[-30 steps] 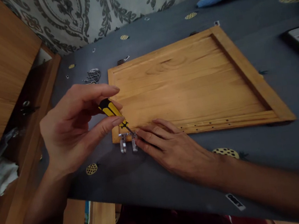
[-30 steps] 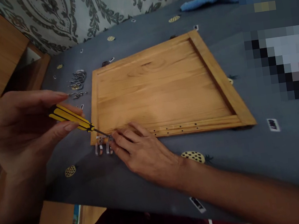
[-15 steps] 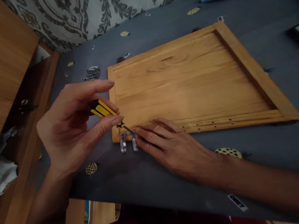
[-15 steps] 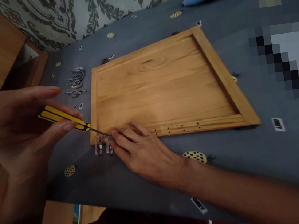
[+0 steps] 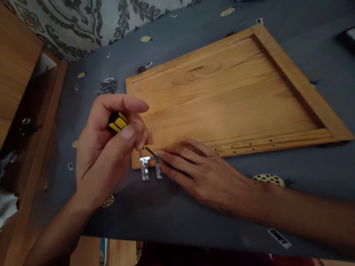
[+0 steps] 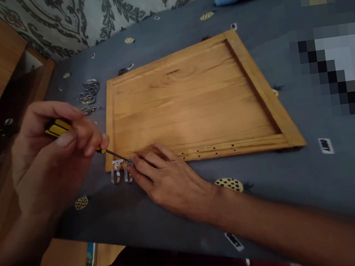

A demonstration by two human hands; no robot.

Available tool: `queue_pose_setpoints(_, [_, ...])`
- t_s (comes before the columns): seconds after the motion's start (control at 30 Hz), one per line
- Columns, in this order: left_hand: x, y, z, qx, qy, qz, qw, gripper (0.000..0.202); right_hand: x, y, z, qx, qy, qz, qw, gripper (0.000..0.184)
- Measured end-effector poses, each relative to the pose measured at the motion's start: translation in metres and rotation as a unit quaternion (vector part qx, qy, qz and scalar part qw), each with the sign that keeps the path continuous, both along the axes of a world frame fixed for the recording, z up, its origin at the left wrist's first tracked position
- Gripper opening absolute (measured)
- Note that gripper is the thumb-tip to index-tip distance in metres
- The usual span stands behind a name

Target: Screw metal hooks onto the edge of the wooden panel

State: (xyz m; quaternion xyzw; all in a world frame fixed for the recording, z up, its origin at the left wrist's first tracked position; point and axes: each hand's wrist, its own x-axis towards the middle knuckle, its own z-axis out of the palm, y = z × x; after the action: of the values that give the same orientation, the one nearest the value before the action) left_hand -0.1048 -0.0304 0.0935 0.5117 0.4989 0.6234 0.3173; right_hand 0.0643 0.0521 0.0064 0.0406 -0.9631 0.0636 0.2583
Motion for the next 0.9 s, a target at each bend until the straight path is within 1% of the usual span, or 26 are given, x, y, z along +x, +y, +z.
queue_pose_setpoints(0.07, [0.007, 0.006, 0.001, -0.006, -0.05, -0.002, 0.999, 0.015, 0.0, 0.0, -0.001, 0.002, 0.0, -0.001, 1.0, 0.03])
queue_pose_setpoints(0.17, [0.014, 0.013, 0.004, -0.019, -0.079, -0.003, 0.997, 0.02, 0.0, 0.0, -0.002, 0.007, -0.002, -0.001, 1.0, 0.03])
queue_pose_setpoints(0.27, [0.015, 0.018, 0.006, -0.038, -0.095, -0.036, 0.994, 0.022, 0.0, 0.0, -0.001, 0.01, 0.002, -0.001, 1.0, 0.031])
queue_pose_setpoints(0.33, [0.012, 0.02, 0.006, -0.049, -0.098, -0.069, 0.992, 0.022, 0.0, 0.0, -0.002, 0.009, 0.004, -0.001, 1.0, 0.031])
queue_pose_setpoints(0.4, [0.008, 0.021, 0.006, -0.047, -0.085, -0.099, 0.99, 0.02, 0.0, 0.0, -0.002, 0.006, 0.005, -0.001, 1.0, 0.032])
queue_pose_setpoints(0.43, [0.006, 0.021, 0.005, -0.045, -0.073, -0.099, 0.991, 0.018, -0.001, 0.0, -0.002, 0.004, 0.007, 0.0, 1.0, 0.032])
queue_pose_setpoints(0.5, [0.004, 0.02, 0.006, -0.043, -0.051, -0.072, 0.995, 0.014, -0.001, 0.0, -0.002, 0.001, 0.009, 0.001, 1.0, 0.032])
queue_pose_setpoints(0.6, [0.004, 0.018, 0.006, -0.058, -0.045, 0.002, 0.997, 0.009, 0.0, 0.0, -0.002, 0.006, -0.001, 0.0, 1.0, 0.032])
queue_pose_setpoints(0.63, [0.005, 0.018, 0.007, -0.062, -0.051, 0.012, 0.997, 0.007, 0.0, 0.0, -0.002, 0.009, -0.006, -0.001, 1.0, 0.032])
queue_pose_setpoints(0.7, [0.005, 0.018, 0.007, -0.067, -0.068, 0.012, 0.995, 0.006, 0.001, 0.0, -0.001, 0.014, -0.013, -0.001, 1.0, 0.032])
queue_pose_setpoints(0.77, [0.005, 0.019, 0.008, -0.068, -0.093, -0.016, 0.993, 0.007, 0.0, 0.0, -0.001, 0.014, -0.011, -0.002, 1.0, 0.032])
queue_pose_setpoints(0.9, [0.006, 0.022, 0.012, -0.081, -0.116, -0.105, 0.984, 0.012, 0.0, 0.0, -0.001, 0.011, -0.001, -0.002, 1.0, 0.032])
